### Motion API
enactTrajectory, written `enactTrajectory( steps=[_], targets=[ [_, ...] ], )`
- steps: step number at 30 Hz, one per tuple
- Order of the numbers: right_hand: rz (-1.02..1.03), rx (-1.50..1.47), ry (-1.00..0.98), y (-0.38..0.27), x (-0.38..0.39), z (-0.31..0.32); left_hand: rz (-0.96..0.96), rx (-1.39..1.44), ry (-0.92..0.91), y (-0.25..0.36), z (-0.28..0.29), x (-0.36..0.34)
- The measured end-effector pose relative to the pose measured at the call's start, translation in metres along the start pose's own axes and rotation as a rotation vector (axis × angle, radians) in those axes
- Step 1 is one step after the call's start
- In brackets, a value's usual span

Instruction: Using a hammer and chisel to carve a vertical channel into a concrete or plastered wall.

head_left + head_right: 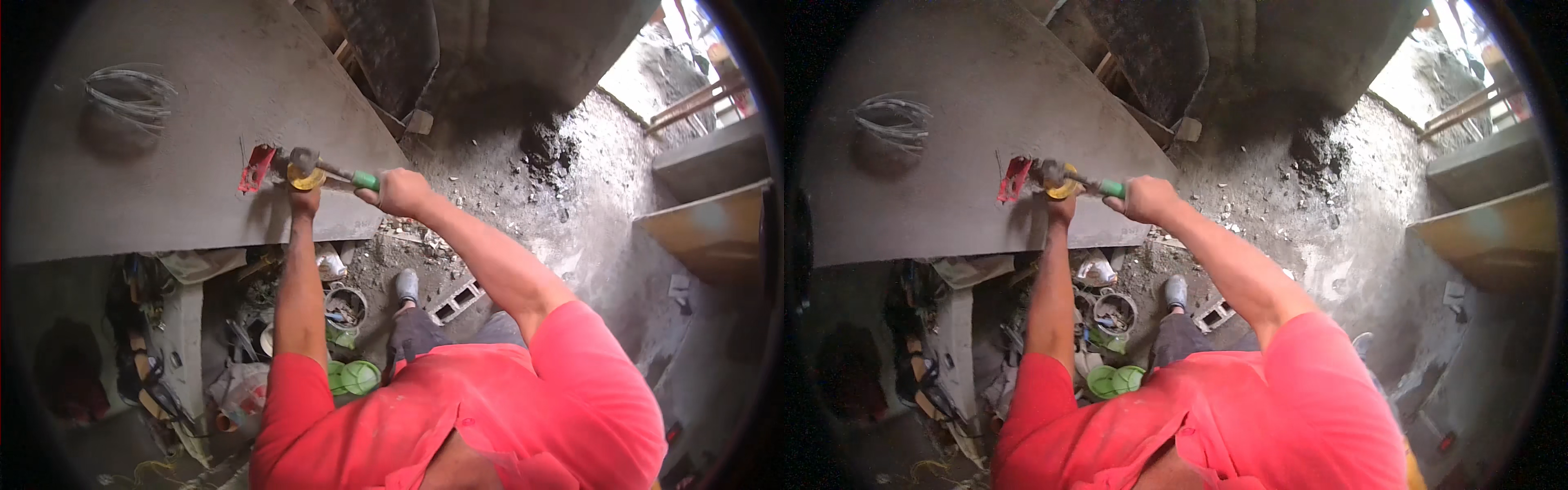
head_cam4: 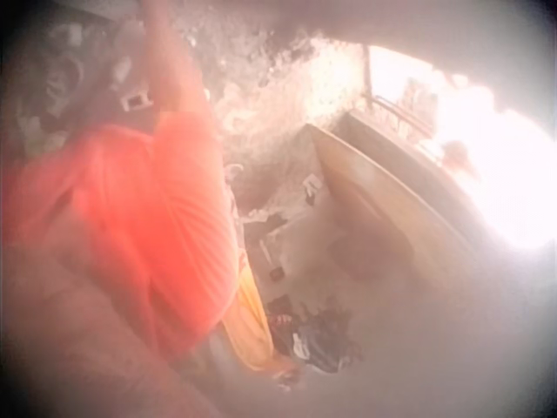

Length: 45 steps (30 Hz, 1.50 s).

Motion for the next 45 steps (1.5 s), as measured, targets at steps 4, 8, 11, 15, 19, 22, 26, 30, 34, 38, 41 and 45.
enactTrajectory(
  steps=[4, 8, 11, 15, 19, 22, 26, 30, 34, 38, 41, 45],
  targets=[
    [0.018, -0.062, 0.144, -0.019, -0.004, 0.045, -0.073, -0.552, -0.051, 0.002, -0.009, -0.001],
    [0.154, -0.339, 0.26, -0.075, 0.01, 0.085, -0.093, -0.329, 0.052, 0.027, -0.007, 0.0],
    [0.389, -0.433, 0.436, -0.088, 0.023, 0.07, -0.078, -0.421, 0.055, -0.005, 0.015, 0.01],
    [0.003, 0.029, 0.005, 0.015, 0.007, -0.003, 0.027, 0.054, 0.016, -0.002, -0.015, 0.001],
    [-0.038, -0.04, 0.07, 0.018, 0.021, 0.006, 0.129, 0.157, -0.1, 0.013, -0.05, 0.082],
    [-0.166, -0.313, 0.096, 0.053, 0.051, -0.005, -0.297, -0.463, -0.32, 0.038, -0.075, 0.128],
    [-0.356, -0.39, 0.103, 0.108, 0.081, 0.004, -0.067, -0.256, -0.151, 0.062, -0.053, 0.058],
    [-0.348, -0.473, 0.089, 0.105, 0.081, 0.006, 0.037, -0.269, -0.106, 0.029, 0.005, 0.0],
    [-0.263, -0.361, 0.125, 0.079, 0.068, 0.033, 0.096, -0.225, -0.11, 0.016, 0.01, 0.011],
    [-0.069, -0.395, 0.195, 0.039, 0.059, 0.074, 0.036, -0.357, -0.054, 0.01, 0.004, 0.031],
    [0.039, -0.414, 0.191, 0.002, 0.05, 0.088, 0.016, -0.397, 0.028, -0.009, 0.007, 0.035],
    [0.294, -0.382, 0.293, -0.066, 0.044, 0.112, 0.162, -0.347, -0.056, -0.033, -0.004, 0.011]
  ],
)
Point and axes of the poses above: each hand's wrist, its own x-axis away from the middle knuckle, its own z-axis out of the back of the hand, y = z × x, the point moved 7 cm from there along -x, towards the middle knuckle, and after that the axes turned 3 degrees about y, right-handed, at the moved point
